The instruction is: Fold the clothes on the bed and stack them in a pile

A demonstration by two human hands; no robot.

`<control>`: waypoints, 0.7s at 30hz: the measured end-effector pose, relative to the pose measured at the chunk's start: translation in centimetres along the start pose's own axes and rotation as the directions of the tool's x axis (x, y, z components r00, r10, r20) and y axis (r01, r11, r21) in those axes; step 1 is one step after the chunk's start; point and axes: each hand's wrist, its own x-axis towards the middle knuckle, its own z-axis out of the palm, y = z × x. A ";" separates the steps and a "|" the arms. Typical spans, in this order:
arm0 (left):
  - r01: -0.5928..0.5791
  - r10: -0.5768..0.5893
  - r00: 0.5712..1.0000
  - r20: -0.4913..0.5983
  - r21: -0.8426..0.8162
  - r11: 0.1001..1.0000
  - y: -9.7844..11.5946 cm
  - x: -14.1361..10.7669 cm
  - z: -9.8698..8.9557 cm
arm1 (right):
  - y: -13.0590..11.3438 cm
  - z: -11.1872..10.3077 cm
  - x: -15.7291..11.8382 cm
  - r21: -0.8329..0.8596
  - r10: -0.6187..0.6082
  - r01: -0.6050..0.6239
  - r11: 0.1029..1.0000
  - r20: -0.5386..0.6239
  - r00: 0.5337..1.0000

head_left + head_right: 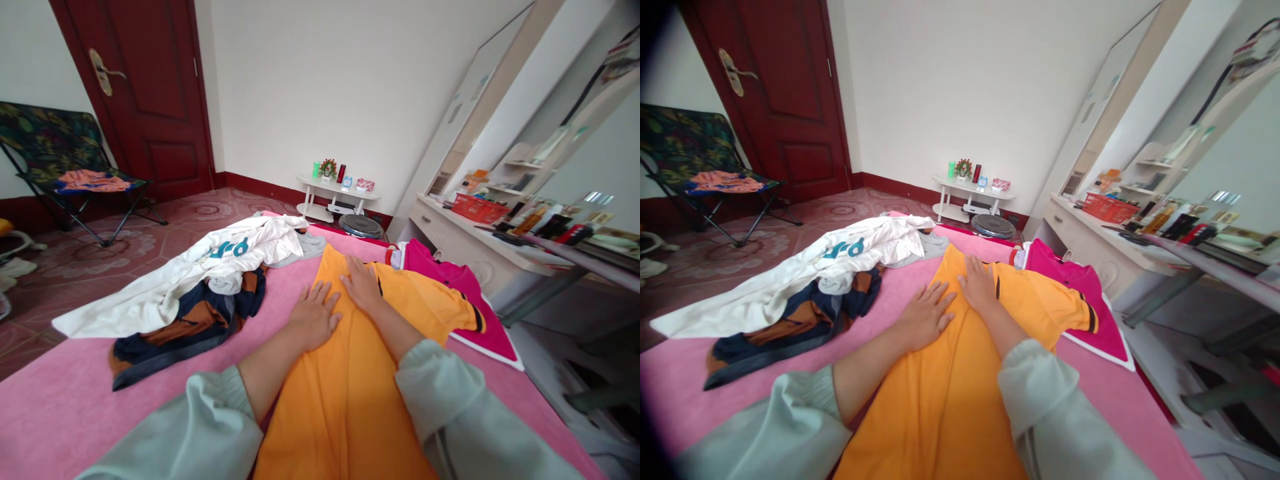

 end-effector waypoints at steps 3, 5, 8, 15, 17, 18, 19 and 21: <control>0.005 -0.005 1.000 0.005 -0.003 1.000 0.0 0.0 0.0 | 0.8 -0.7 -3.0 0.006 -0.032 0.032 0.999 0.098 0.995; 0.017 -0.017 1.000 0.008 0.001 1.000 0.1 -0.1 -0.1 | 1.3 -1.3 -5.0 0.032 -0.019 0.015 0.999 0.124 0.992; 0.020 -0.020 1.000 0.000 0.010 1.000 0.3 -0.2 -0.1 | 1.6 -2.0 -8.1 0.062 -0.021 0.019 0.998 0.033 0.999; 0.012 -0.012 1.000 -0.010 0.019 1.000 0.2 -0.3 0.7 | 3.4 -3.7 -11.9 0.243 -0.120 0.112 0.963 0.017 0.993; 0.012 -0.012 1.000 -0.007 0.023 1.000 0.2 -0.3 0.9 | 5.6 -5.1 -11.9 0.222 0.021 0.005 0.975 -0.117 0.993; 0.011 -0.010 1.000 -0.008 0.023 1.000 0.1 -0.3 0.9 | 7.0 -5.9 -12.0 0.182 0.118 -0.082 0.980 -0.199 0.973; 0.008 -0.008 1.000 -0.012 0.022 1.000 0.1 -0.3 0.9 | 8.5 -6.6 -12.0 0.131 0.218 -0.188 0.973 -0.277 0.936; 0.004 -0.003 1.000 -0.019 0.017 1.000 0.2 -0.3 0.8 | 11.5 -7.7 -12.2 0.024 0.408 -0.431 0.902 -0.368 0.835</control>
